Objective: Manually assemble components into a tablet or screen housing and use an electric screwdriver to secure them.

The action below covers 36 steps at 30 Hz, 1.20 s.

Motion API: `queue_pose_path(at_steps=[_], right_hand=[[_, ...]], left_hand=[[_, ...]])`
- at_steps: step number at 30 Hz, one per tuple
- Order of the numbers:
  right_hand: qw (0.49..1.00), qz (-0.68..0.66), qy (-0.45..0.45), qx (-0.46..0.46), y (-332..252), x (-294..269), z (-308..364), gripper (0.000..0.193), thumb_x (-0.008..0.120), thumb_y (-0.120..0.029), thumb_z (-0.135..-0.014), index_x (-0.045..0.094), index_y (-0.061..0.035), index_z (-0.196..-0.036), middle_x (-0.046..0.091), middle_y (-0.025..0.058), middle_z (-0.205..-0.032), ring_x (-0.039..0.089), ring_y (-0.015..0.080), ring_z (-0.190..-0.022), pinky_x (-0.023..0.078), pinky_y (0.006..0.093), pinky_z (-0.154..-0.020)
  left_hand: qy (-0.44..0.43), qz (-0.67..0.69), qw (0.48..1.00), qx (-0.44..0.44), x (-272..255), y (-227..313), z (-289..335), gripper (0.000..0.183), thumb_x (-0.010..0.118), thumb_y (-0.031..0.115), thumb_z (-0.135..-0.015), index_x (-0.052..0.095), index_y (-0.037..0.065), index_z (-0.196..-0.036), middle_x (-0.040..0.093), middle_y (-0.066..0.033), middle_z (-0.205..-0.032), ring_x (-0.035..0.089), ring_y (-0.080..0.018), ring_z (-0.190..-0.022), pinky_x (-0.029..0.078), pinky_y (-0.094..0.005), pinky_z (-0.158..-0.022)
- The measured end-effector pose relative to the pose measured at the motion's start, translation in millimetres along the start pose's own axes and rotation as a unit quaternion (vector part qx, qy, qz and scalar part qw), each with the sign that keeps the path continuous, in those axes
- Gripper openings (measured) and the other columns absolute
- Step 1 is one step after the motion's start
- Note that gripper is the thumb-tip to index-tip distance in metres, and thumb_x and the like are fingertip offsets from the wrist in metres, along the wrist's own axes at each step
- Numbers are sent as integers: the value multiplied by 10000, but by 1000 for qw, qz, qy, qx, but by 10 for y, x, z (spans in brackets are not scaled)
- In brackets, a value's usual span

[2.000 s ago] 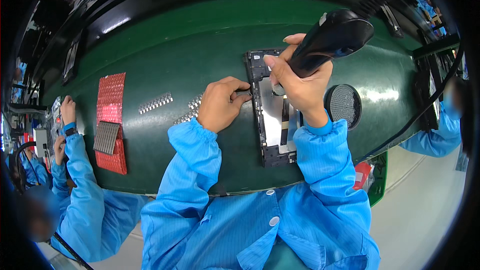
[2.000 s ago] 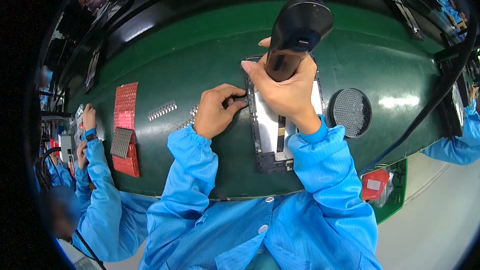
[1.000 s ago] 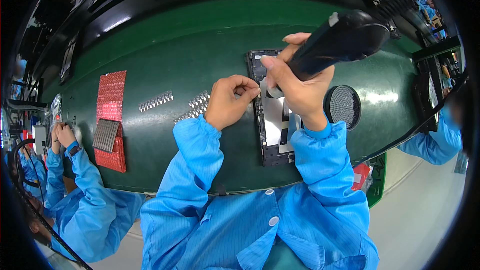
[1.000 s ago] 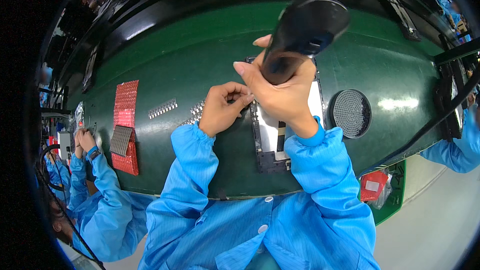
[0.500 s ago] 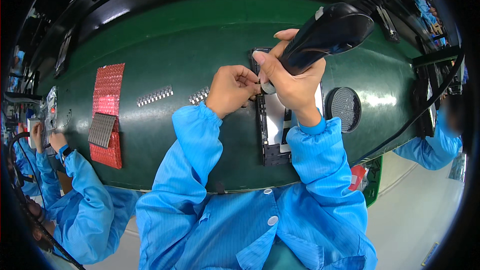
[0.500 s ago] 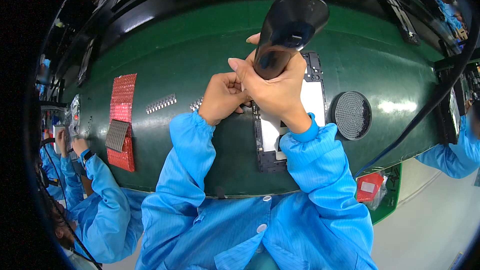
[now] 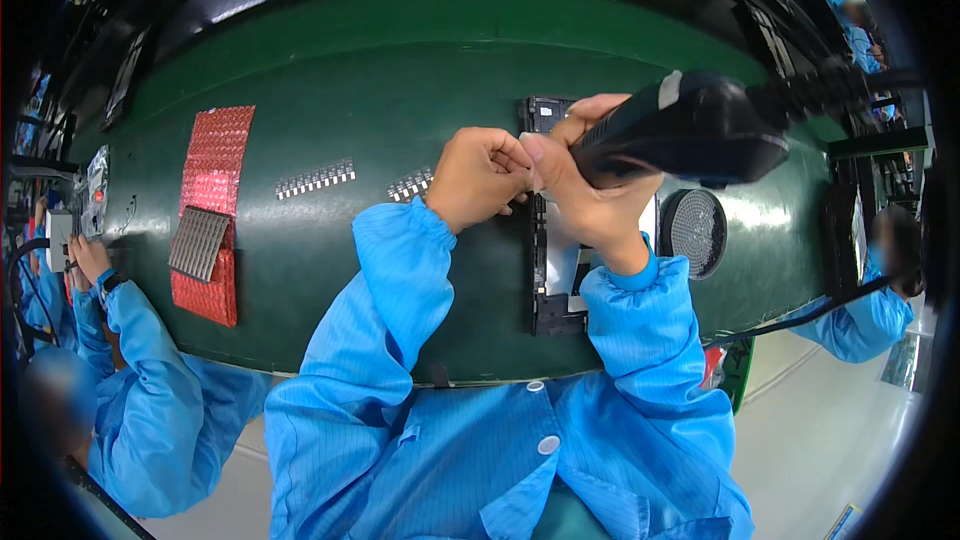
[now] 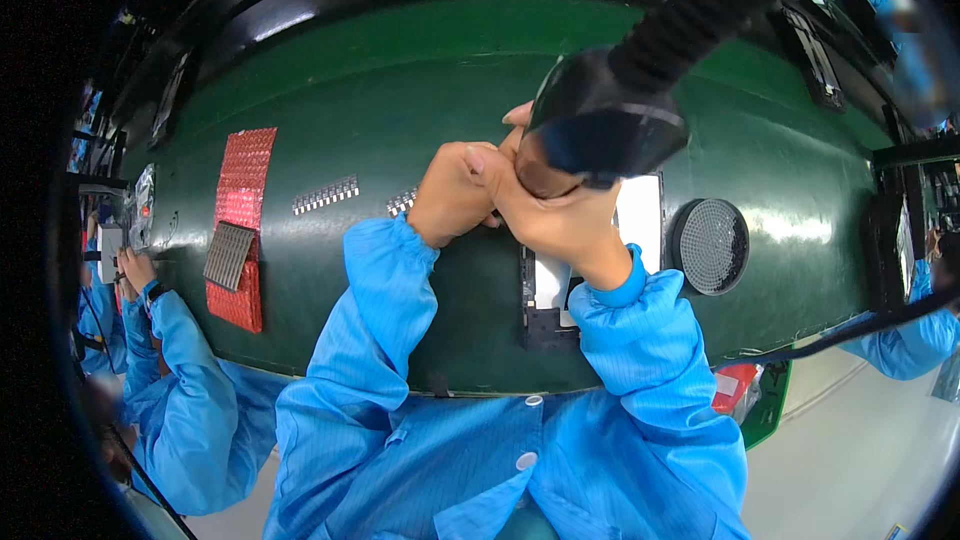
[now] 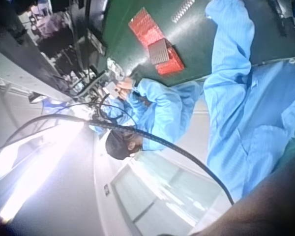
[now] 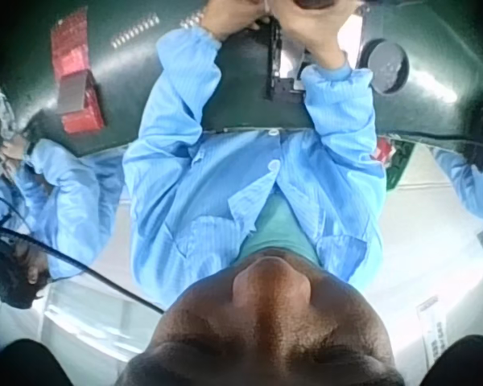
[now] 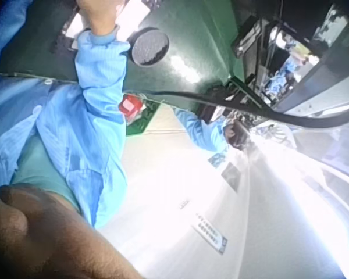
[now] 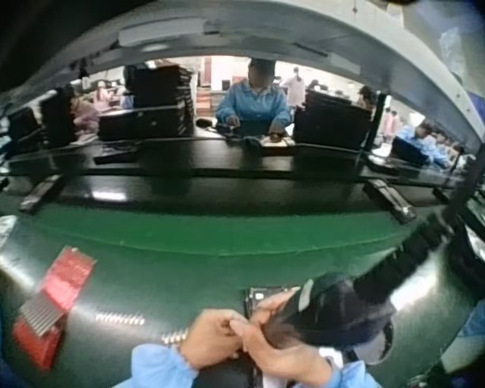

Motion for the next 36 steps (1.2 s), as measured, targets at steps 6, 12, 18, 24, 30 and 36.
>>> queue_pose_path(at_steps=[6,12,18,24,30,36], right_hand=[[1000,-13,-13,4,-38,20,58,420,680,97,-769,433,-1,-1093,584,89,-721,566,105,-609,460,227,-541],[998,-6,19,60,-8,-85,19,450,707,36,-773,479,18,-1161,576,14,-735,551,44,-655,416,170,-588],[984,-26,178,-10,-458,-1240,123,304,728,22,-749,540,5,-988,601,33,-654,577,89,-541,434,219,-489],[950,34,310,3,-273,-2337,416,308,696,60,-759,517,23,-1006,579,47,-633,564,133,-498,447,254,-468],[948,34,314,23,-44,-2434,324,295,712,47,-753,528,22,-983,585,45,-634,564,124,-490,440,247,-456],[954,31,298,29,78,-2390,290,295,727,38,-746,534,17,-968,591,40,-631,561,115,-478,430,238,-436]], left_hand=[[-32,33,999,23,39,-20,-26,75,637,-7,-776,622,-13,-849,657,-71,-724,625,-109,-605,503,-230,-466],[6,-67,993,96,12,186,-27,65,660,37,-805,633,-8,-844,647,-71,-708,618,-111,-595,503,-208,-479],[13,-63,993,-96,12,-8,59,162,715,98,-801,634,-26,-865,665,-72,-729,649,-120,-610,501,-190,-473],[-15,-67,992,-104,208,-70,98,194,739,126,-796,638,-38,-822,666,-89,-742,655,-127,-636,504,-207,-499],[-16,-60,992,-107,228,-97,153,193,737,127,-799,637,-36,-821,664,-84,-738,661,-135,-646,507,-206,-505],[-10,-61,993,-104,211,-110,151,195,739,125,-797,633,-37,-820,661,-87,-731,661,-135,-639,507,-203,-500]])
Point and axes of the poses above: each hand's wrist, its own z-axis away from the middle knuckle, its own x-axis out of the palm, y = z × x, the point moved 8 cm from there along -z, towards the middle knuckle
